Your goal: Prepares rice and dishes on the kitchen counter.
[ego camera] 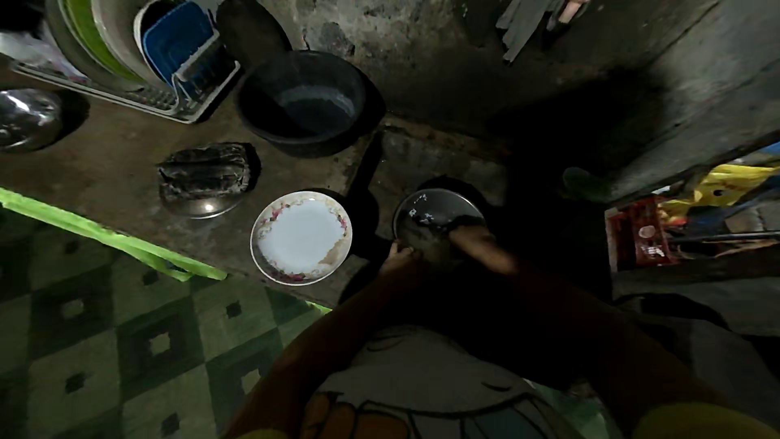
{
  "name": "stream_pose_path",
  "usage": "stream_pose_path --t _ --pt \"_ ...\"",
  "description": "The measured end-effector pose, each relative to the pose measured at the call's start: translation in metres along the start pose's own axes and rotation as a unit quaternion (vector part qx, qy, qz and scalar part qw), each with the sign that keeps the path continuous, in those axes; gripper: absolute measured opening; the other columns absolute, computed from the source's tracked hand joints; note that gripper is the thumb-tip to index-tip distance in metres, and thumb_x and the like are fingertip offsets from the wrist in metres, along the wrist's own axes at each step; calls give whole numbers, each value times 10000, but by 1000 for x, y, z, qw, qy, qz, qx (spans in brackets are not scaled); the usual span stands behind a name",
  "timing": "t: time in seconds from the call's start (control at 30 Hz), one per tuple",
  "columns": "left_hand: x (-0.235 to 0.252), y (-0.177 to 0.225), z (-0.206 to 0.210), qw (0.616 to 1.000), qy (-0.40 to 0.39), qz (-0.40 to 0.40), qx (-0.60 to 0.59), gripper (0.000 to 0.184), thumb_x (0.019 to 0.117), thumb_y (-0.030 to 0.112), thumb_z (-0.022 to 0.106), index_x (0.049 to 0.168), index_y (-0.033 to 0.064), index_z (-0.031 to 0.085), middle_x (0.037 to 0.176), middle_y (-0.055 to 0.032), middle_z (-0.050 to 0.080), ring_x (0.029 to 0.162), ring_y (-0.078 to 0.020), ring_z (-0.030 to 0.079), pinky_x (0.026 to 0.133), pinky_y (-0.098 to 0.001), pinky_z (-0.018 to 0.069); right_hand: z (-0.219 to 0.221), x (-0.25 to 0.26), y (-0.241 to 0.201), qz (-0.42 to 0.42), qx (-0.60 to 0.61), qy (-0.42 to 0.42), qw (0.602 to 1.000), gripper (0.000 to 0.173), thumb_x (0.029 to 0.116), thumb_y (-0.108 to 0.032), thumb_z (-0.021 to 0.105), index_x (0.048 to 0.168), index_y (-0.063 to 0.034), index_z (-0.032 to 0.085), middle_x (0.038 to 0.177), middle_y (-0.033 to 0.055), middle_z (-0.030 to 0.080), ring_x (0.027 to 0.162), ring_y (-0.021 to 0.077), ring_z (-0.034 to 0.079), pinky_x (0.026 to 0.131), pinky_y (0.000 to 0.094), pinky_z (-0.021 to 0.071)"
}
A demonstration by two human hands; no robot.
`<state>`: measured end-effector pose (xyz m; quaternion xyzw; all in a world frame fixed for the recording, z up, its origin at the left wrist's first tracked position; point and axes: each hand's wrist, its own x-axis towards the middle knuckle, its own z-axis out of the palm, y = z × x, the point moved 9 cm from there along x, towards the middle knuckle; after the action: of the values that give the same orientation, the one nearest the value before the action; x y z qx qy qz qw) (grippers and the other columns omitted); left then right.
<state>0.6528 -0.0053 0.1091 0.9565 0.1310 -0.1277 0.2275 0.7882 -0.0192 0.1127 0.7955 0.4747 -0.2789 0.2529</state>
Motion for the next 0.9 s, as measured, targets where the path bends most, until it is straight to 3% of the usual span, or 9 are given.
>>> stream_pose_path --t 0.07,0.2,0.33,0.4,0.53,0.67,0.77,0.9 --pt "-13 -1 -5 999 47 10 3 429 1078 440 461 1261 132 697 1349 -111 633 1337 -314 536 1232 -634 146 -1 16 8 6 3 8 1000 362 1016 -203 589 1311 -2 647 1354 256 622 1283 462 569 1043 681 433" --pt "-31 -5 -11 982 186 24 -10 255 1050 205 536 1172 152 754 1231 -103 712 1238 -306 632 1197 -569 329 7 34 9 -38 21 -7 999 400 1043 -329 562 1252 -9 681 1316 255 645 1261 458 588 1022 694 441" --pt "-32 -7 -12 974 220 45 -19 217 1005 93 584 1113 96 772 1136 -141 734 1169 -338 670 1183 -559 370 30 53 -2 -97 116 -42 988 700 1007 -629 515 1182 25 693 1213 263 673 1180 432 630 1007 660 465" --pt "-33 -9 -12 967 247 53 -15 205 999 83 585 1083 85 773 1100 -142 739 1131 -332 688 1154 -544 414 35 57 -3 -99 141 -52 984 785 995 -696 460 1171 33 689 1189 263 678 1153 425 644 992 648 474" --pt "-32 -10 -11 970 235 56 -24 226 997 47 570 1101 68 770 1133 -166 732 1158 -357 678 1157 -554 411 35 61 -15 -109 138 -82 981 772 993 -673 498 1213 50 658 1197 280 661 1135 426 641 979 629 479" --pt "-31 -7 -14 974 217 52 -31 256 1010 39 550 1142 71 768 1230 -169 719 1212 -371 656 1171 -565 386 16 42 -36 -108 114 -75 985 596 980 -508 642 1208 43 659 1233 273 656 1181 435 621 988 660 459" --pt "-32 -9 -16 977 203 39 -56 256 1035 77 534 1129 65 772 1294 -155 699 1256 -351 636 1196 -549 359 17 40 -39 -117 142 -76 980 541 1014 -429 619 1222 71 644 1244 292 640 1190 437 609 1008 639 451" --pt "-29 -12 -12 979 182 26 -83 279 1064 180 538 1135 43 771 1314 -172 682 1296 -366 601 1214 -530 339 15 43 -27 -123 176 -74 974 670 1022 -559 551 1225 72 652 1230 310 644 1181 445 615 1029 646 438"
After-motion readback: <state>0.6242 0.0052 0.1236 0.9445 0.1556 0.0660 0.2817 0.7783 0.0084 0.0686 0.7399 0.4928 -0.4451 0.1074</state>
